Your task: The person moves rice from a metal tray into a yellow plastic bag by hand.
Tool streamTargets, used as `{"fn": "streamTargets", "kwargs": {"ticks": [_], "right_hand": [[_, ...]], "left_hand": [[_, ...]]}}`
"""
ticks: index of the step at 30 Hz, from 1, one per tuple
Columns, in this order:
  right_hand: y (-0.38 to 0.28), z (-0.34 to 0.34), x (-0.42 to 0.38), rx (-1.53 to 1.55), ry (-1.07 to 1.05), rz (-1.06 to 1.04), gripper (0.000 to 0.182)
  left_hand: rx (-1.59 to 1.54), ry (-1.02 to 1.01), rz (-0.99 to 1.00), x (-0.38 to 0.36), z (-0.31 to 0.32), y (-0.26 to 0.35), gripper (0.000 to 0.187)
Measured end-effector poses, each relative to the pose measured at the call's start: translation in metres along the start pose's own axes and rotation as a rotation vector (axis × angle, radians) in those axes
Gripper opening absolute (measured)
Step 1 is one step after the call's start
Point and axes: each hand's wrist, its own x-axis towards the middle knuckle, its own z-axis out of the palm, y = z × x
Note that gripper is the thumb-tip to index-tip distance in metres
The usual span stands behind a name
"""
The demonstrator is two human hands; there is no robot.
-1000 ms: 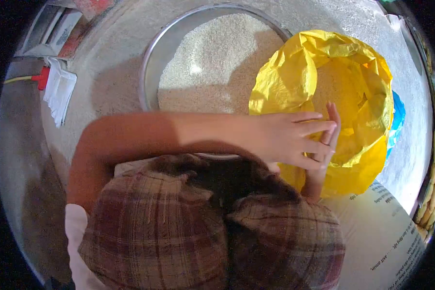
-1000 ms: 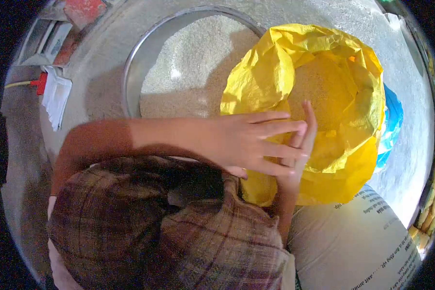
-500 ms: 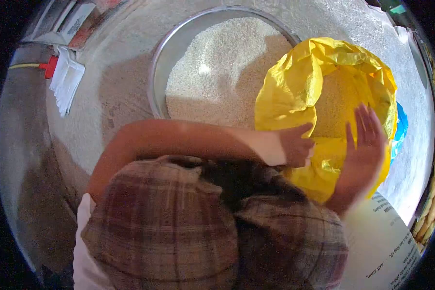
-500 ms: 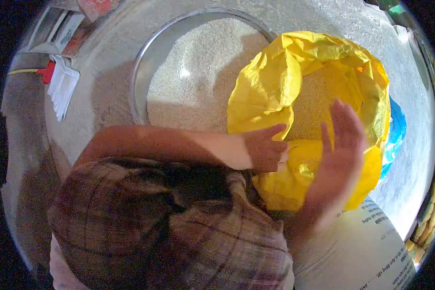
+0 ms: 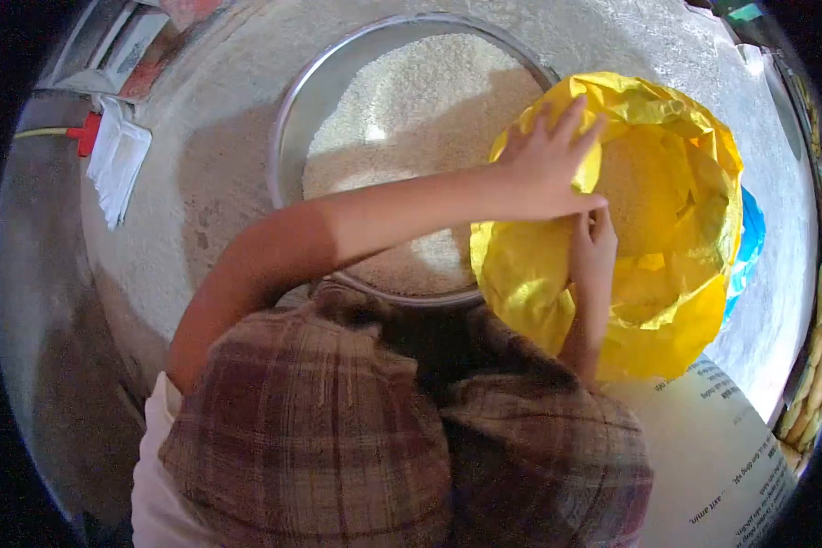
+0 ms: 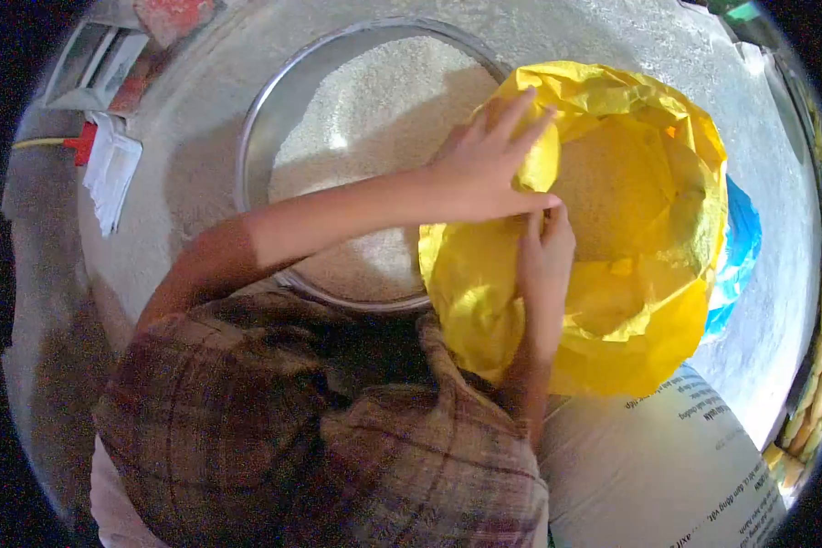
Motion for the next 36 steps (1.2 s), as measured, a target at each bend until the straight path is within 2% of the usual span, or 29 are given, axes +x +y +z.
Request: {"fn": "streamTargets", "kwargs": {"ticks": [1, 2, 3, 4, 5, 7, 8, 9, 10, 11, 12, 14, 15, 16, 18, 19, 22, 23, 24, 26, 27, 28, 30, 31, 33, 36], "right_hand": [[0.0, 0.001, 0.0, -0.267, 0.059, -0.101, 0.023], [0.0, 0.004, 0.0, -0.528, 0.121, -0.195, 0.02], [0.003, 0.009, 0.0, -0.531, 0.219, -0.279, 0.017], [-0.001, 0.009, -0.002, -0.532, 0.223, -0.273, 0.017], [-0.008, 0.008, -0.004, -0.584, 0.237, -0.227, 0.018], [-0.018, 0.003, -0.004, -0.641, 0.249, -0.185, 0.018], [-0.021, 0.001, -0.003, -0.721, 0.212, -0.155, 0.019], [-0.022, 0.0, -0.003, -0.797, 0.177, -0.122, 0.02], [-0.02, 0.001, -0.003, -0.794, 0.183, -0.119, 0.02], [-0.017, 0.002, -0.004, -0.765, 0.19, -0.18, 0.02], [-0.015, 0.003, -0.004, -0.738, 0.192, -0.245, 0.021], [-0.015, 0.006, -0.007, -0.701, 0.178, -0.222, 0.021], [-0.015, 0.006, -0.009, -0.666, 0.171, -0.197, 0.021], [-0.012, 0.004, -0.008, -0.683, 0.183, -0.192, 0.021], [-0.005, 0.0, -0.004, -0.635, 0.193, -0.294, 0.021], [-0.009, 0.002, -0.005, -0.618, 0.193, -0.281, 0.02], [-0.003, -0.002, -0.004, -0.56, 0.207, -0.278, 0.017], [0.002, -0.005, -0.004, -0.427, 0.207, -0.287, 0.016], [0.005, -0.008, -0.006, -0.422, 0.205, -0.292, 0.016], [0.009, -0.012, -0.01, -0.161, 0.275, -0.206, 0.016], [0.008, -0.016, -0.012, -0.143, 0.266, -0.21, 0.016], [0.007, -0.023, -0.012, -0.021, 0.253, -0.155, 0.016], [0.008, -0.028, -0.009, 0.093, 0.217, -0.106, 0.016], [0.012, -0.029, -0.009, 0.077, 0.244, -0.094, 0.015], [0.015, -0.025, -0.008, 0.025, 0.317, -0.125, 0.013], [0.025, -0.02, -0.002, 0.089, 0.345, -0.163, 0.014]], "left_hand": [[-0.071, -0.084, -0.189, -0.002, 0.006, -0.003, 0.075], [-0.067, -0.086, -0.181, -0.003, 0.013, -0.005, 0.075], [-0.182, 0.024, -0.199, -0.004, 0.021, -0.005, 0.079], [-0.302, 0.136, -0.219, -0.003, 0.022, -0.002, 0.085], [-0.308, 0.135, -0.217, -0.003, 0.022, -0.002, 0.085], [-0.066, 0.183, -0.375, -0.006, 0.017, -0.006, 0.085], [-0.069, 0.186, -0.375, -0.009, 0.015, -0.008, 0.085], [-0.139, 0.129, -0.471, -0.013, 0.014, -0.012, 0.084], [-0.209, 0.07, -0.564, -0.017, 0.018, -0.015, 0.083], [-0.387, 0.038, -0.596, -0.021, 0.028, -0.019, 0.078], [-0.39, 0.041, -0.595, -0.018, 0.025, -0.013, 0.078], [-0.638, -0.078, -0.666, -0.011, 0.015, 0.006, 0.075], [-0.711, -0.096, -0.723, -0.006, 0.028, 0.003, 0.064], [-0.729, -0.1, -0.712, -0.003, 0.039, -0.005, 0.064], [-0.666, -0.059, -0.688, 0.001, 0.056, -0.016, 0.038], [-0.628, -0.056, -0.666, 0.002, 0.057, -0.016, 0.026], [-0.487, -0.126, -0.574, 0.01, 0.027, 0.009, 0.02], [-0.534, -0.171, -0.566, 0.01, 0.02, 0.014, 0.016], [-0.529, -0.166, -0.567, 0.009, 0.029, 0.012, 0.016], [-1.112, -0.046, -0.54, 0.01, 0.051, 0.008, 0.011], [-1.211, -0.077, -0.602, 0.01, 0.055, 0.01, 0.011], [-1.512, -0.048, -0.589, 0.013, 0.054, 0.013, 0.014], [-1.731, -0.081, -0.82, 0.025, 0.049, 0.022, 0.01], [-1.734, -0.067, -0.826, 0.027, 0.053, 0.02, 0.01], [-2.088, -0.151, -0.848, 0.033, 0.067, 0.008, 0.014], [-2.073, -0.207, -0.829, 0.033, 0.084, 0.0, 0.016]]}}
